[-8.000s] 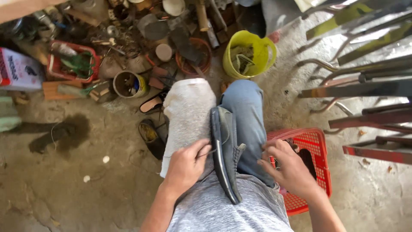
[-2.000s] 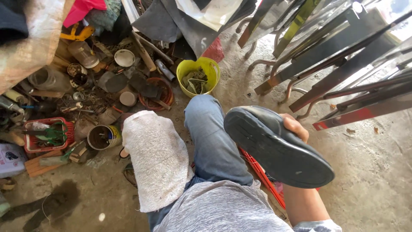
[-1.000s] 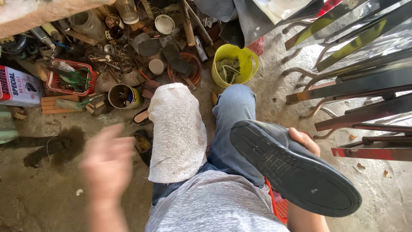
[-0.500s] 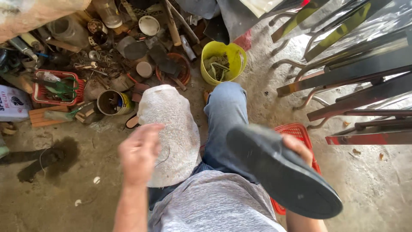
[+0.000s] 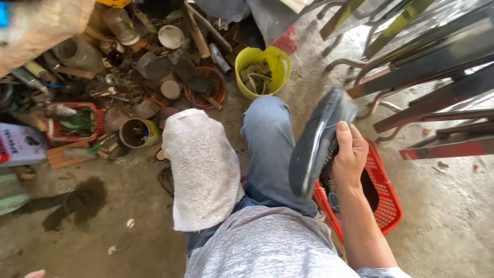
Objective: Stitching the sole of a shoe by hand using a needle and thread
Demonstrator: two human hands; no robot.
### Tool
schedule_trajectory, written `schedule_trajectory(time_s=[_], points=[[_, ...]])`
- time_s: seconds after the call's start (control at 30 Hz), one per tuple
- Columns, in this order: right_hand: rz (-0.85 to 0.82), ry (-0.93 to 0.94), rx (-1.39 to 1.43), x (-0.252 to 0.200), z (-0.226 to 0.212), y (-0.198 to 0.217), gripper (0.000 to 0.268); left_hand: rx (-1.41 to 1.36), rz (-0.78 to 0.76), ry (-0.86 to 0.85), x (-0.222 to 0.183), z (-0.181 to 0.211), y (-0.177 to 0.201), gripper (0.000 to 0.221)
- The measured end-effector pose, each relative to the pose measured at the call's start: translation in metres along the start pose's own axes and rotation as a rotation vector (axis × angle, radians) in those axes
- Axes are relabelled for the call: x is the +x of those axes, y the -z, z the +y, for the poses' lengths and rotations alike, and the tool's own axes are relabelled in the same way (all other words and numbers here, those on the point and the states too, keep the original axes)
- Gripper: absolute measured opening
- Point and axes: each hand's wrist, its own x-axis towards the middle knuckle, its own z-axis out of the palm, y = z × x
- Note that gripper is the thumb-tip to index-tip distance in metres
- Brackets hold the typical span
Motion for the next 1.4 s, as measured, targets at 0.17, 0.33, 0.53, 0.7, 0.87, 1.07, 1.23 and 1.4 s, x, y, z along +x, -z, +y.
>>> schedule_trajectory(time_s=[0.17, 0.33, 0.53, 0.7, 0.87, 1.07, 1.23, 1.4], points=[[-0.113, -0.235, 0.013, -0.021, -0.011, -0.024, 0.029, -0.001, 0.030, 0.289, 0.005, 0.036, 0.029, 0.053], [-0.408, -0.193, -0.200, -0.045, 0.040, 0.008, 0.023, -0.031, 0.063, 0.601, 0.009, 0.004, 0.066, 0.069], [-0.424, -0.613, 0.090, -0.046, 0.025, -0.002, 0.035, 0.349, 0.554, -0.357, -0.139, -0.072, -0.127, 0.050], [-0.319, -0.945, 0.357, -0.053, 0.006, -0.019, 0.047, 0.737, 0.297, -0.761, -0.210, 0.030, -0.286, 0.028], [-0.232, -1.245, 0.680, -0.052, 0.006, -0.020, 0.059, 0.413, -0.153, -0.737, -0.320, 0.089, -0.400, 0.051], [-0.285, -1.263, 0.601, -0.050, 0.026, -0.004, 0.059, 0.678, -0.716, -1.262, -0.357, 0.111, -0.469, 0.039], [-0.317, -1.193, 0.550, -0.053, 0.021, -0.006, 0.054, 0.877, -0.656, -1.393, -0.364, 0.113, -0.490, 0.037], [-0.361, -1.116, 0.487, -0.050, 0.010, -0.014, 0.050, 0.925, -0.682, -1.385, -0.365, 0.113, -0.495, 0.044]])
